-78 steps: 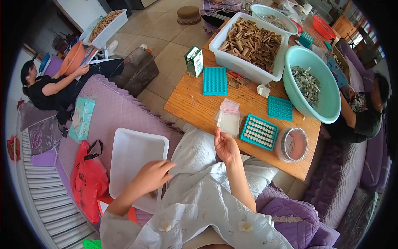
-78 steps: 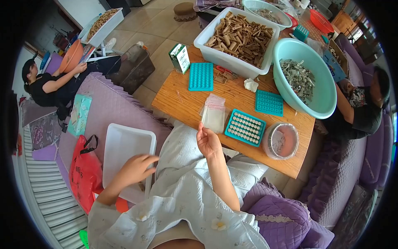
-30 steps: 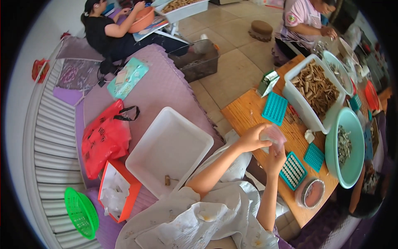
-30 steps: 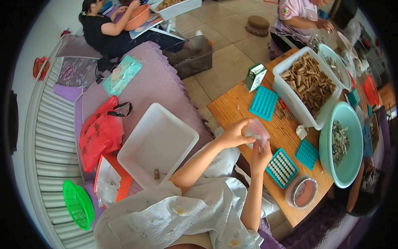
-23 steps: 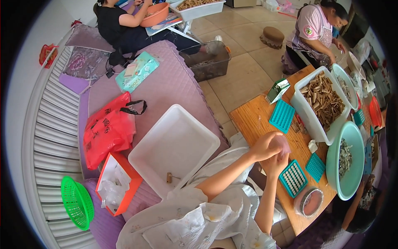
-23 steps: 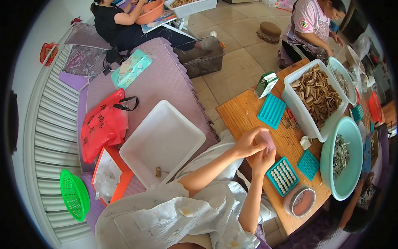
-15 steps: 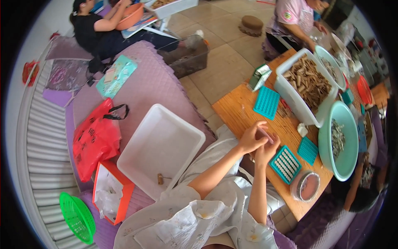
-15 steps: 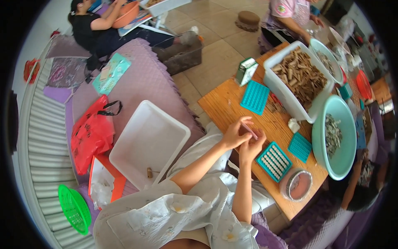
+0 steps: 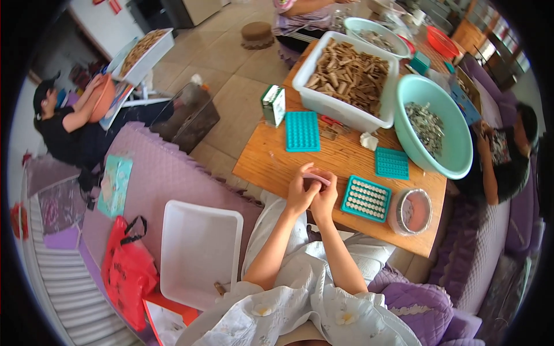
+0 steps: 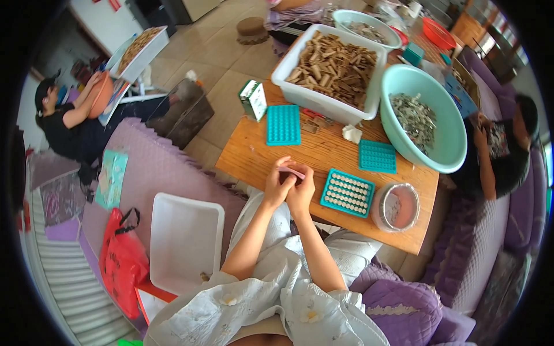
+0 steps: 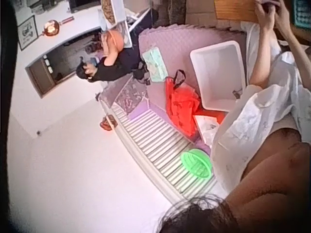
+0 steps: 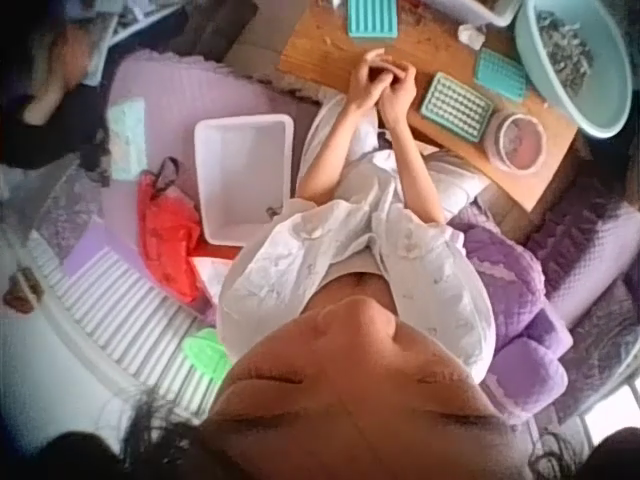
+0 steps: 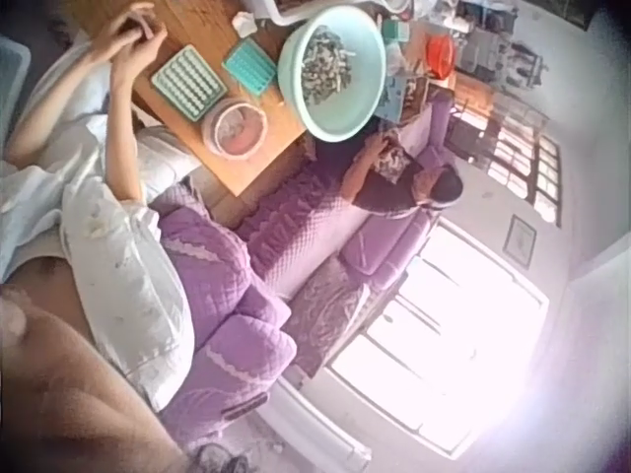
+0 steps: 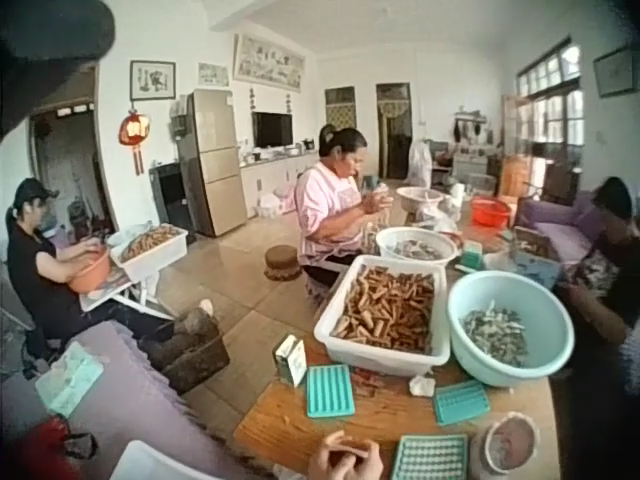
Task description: The person assembles small metal components into a grid-like sorting tray and plastic bins by hand.
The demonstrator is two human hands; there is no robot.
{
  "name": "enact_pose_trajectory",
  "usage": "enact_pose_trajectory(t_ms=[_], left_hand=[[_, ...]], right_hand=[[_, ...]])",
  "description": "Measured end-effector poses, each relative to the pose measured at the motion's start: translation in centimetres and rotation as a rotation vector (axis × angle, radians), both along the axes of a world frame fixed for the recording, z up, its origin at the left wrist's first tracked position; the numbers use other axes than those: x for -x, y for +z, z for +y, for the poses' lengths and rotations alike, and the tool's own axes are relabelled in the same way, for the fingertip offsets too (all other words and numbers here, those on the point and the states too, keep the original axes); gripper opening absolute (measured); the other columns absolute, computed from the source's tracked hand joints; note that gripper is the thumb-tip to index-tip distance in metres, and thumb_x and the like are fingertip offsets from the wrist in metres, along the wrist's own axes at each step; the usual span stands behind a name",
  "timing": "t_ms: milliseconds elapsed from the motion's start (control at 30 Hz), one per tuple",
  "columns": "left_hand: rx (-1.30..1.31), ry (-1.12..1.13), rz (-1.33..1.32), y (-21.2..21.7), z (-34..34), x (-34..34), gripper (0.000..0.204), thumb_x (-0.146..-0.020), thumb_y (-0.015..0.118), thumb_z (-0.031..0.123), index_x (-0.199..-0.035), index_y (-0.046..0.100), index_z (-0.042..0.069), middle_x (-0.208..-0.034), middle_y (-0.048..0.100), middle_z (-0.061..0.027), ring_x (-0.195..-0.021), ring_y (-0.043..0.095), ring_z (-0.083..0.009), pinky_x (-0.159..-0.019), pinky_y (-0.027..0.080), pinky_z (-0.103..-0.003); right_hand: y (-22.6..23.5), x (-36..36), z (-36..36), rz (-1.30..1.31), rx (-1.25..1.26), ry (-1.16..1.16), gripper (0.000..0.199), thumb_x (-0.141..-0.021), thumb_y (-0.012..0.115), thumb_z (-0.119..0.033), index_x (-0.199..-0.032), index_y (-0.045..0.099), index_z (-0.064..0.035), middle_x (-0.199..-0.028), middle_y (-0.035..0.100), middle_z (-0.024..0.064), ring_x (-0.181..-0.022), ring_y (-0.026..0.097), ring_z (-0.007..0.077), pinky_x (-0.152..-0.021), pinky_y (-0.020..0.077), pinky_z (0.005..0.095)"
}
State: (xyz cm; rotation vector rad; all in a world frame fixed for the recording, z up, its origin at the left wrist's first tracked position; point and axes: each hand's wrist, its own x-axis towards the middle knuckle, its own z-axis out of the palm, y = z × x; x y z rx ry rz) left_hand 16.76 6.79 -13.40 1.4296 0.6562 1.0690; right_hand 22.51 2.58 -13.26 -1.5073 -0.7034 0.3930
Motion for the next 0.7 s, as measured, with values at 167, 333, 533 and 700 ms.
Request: enact_pose_trajectory(t_ms=[167,333,533,700], left_hand=[[0.081,-0.011,0.202,0.1,0.6,0.3,0.033,-0.081,0.052,0.014,-0.109,0.045,-0.001,-0.091,0.059,-0.0124,-0.085,0.056,-0.0189,-0.074,0.043,-0.029],[-0.024,-0.056,0.318,2.6,1.3,0.1,0.024,-0.084,0.05,0.011,-0.105,0.051,-0.002,-0.077,0.06,-0.0108,-0.068,0.055,-0.0128,-0.06,0.043,-0.027],[0.004,-0.22,0.323,3.3,3.1,-1.0,0.016,-0.084,0.052,0.011,-0.092,0.054,-0.002,-0.066,0.055,-0.0014,-0.061,0.047,-0.0056,-0.054,0.039,-0.023],[0.111,-0.324,0.263,4.1,1.7,-2.0,0.016,-0.084,0.052,0.012,-0.092,0.055,-0.003,-0.068,0.054,0.0011,-0.062,0.047,-0.0042,-0.055,0.039,-0.02]], right_hand=[[1.1,-0.4,0.2,-0.031,0.087,-0.083,0.011,-0.073,0.057,-0.005,-0.083,0.055,-0.0007,-0.076,0.061,0.0151,-0.069,0.061,0.0235,-0.06,0.0467,0.0312],[2.8,-2.0,0.5,0.063,0.132,-0.15,0.016,-0.072,0.056,-0.01,-0.084,0.055,0.0009,-0.07,0.06,0.0157,-0.064,0.06,0.0244,-0.057,0.0454,0.0321],[2.9,-3.6,-0.2,0.341,0.068,-0.073,0.015,-0.075,0.056,-0.008,-0.087,0.055,0.0013,-0.067,0.057,0.0029,-0.061,0.051,0.008,-0.056,0.0422,0.0242],[3.9,-4.1,-2.3,0.348,0.013,-0.015,0.017,-0.078,0.056,-0.009,-0.091,0.053,0.0008,-0.075,0.057,0.0014,-0.064,0.051,0.0059,-0.056,0.0414,0.0203]])
